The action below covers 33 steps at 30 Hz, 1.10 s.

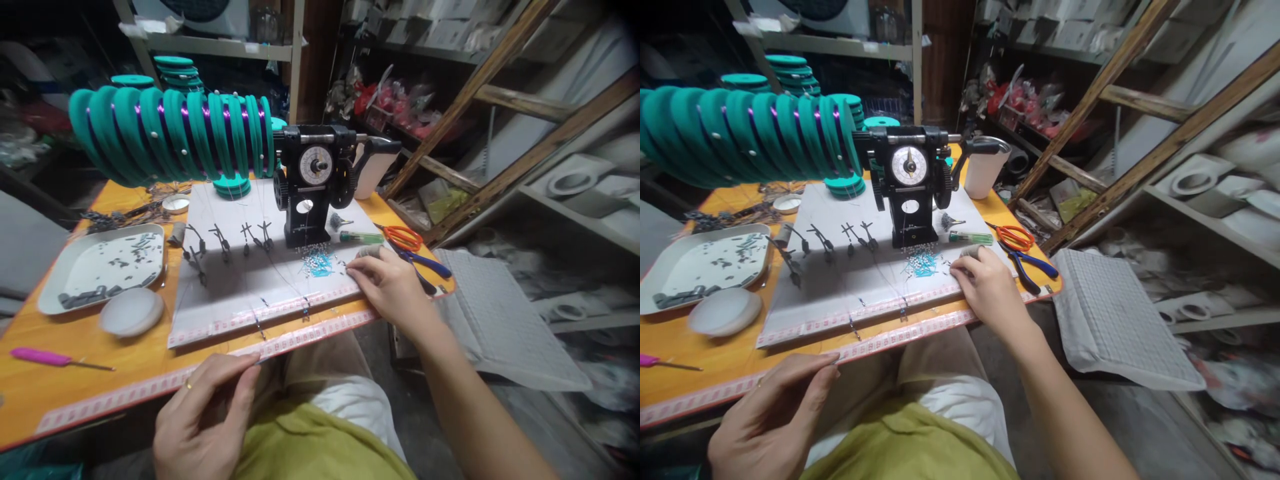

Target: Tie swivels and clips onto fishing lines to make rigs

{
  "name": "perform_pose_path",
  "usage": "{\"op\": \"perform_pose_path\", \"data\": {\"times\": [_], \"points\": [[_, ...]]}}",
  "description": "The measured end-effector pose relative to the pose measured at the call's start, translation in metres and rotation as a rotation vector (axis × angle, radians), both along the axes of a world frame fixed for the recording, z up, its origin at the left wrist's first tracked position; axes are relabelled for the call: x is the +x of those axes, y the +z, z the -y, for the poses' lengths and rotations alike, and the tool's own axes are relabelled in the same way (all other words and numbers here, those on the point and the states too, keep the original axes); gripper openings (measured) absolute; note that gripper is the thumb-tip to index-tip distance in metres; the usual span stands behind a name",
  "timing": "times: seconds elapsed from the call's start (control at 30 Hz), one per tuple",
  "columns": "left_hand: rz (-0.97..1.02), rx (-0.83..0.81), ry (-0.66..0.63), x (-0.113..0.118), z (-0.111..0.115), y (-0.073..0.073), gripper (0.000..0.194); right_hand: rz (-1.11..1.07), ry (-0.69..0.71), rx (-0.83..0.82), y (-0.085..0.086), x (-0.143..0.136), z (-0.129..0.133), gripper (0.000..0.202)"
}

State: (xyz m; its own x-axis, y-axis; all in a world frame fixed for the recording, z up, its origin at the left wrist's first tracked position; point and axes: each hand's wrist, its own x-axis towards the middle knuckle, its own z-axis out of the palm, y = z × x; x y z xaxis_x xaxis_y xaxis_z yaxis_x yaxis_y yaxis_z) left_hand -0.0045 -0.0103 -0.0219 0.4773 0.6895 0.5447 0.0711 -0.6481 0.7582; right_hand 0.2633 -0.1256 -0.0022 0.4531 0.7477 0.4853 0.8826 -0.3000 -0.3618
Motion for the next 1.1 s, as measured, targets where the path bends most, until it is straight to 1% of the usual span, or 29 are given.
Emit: {"op": "perform_pose_path", "data": {"times": [0.13,0.27,0.37,0.5,0.63,0.77,0.87,0.97,1.03,1.1], "points": [[-0.012,-0.003,-0.012,0.0,-0.001,-0.002,0.014,-0.013,0.031,-0.009,0.003,-0.006,0.001,0.015],[-0.021,0.009,-0.022,-0.001,-0.001,-0.003,0.015,-0.018,0.037,-0.002,0.001,-0.014,-0.001,0.015],[-0.025,0.015,-0.021,-0.001,-0.001,-0.004,0.016,-0.019,0.044,0.015,-0.001,-0.023,-0.005,0.014],[-0.033,0.013,-0.028,-0.003,-0.002,-0.006,0.017,-0.022,0.1,0.061,-0.003,-0.04,-0.005,0.012],[-0.039,0.019,-0.053,-0.004,-0.003,-0.006,0.018,-0.004,0.131,0.123,-0.011,-0.049,0.003,0.015],[-0.043,0.044,-0.068,-0.003,-0.002,-0.005,0.019,0.058,0.191,0.174,-0.022,-0.044,0.006,0.019],[-0.027,0.011,-0.087,-0.002,0.0,-0.004,0.02,0.104,0.212,0.218,-0.026,-0.046,0.006,0.018],[-0.014,-0.031,-0.106,-0.001,0.002,-0.003,0.02,0.077,0.192,0.272,-0.021,-0.065,0.005,0.015],[-0.014,-0.048,-0.117,-0.001,0.003,-0.001,0.019,-0.047,0.207,0.311,-0.013,-0.087,0.004,0.015],[-0.018,-0.06,-0.126,-0.001,0.004,0.001,0.019,-0.196,0.257,0.325,-0.004,-0.109,0.001,0.013]]}}
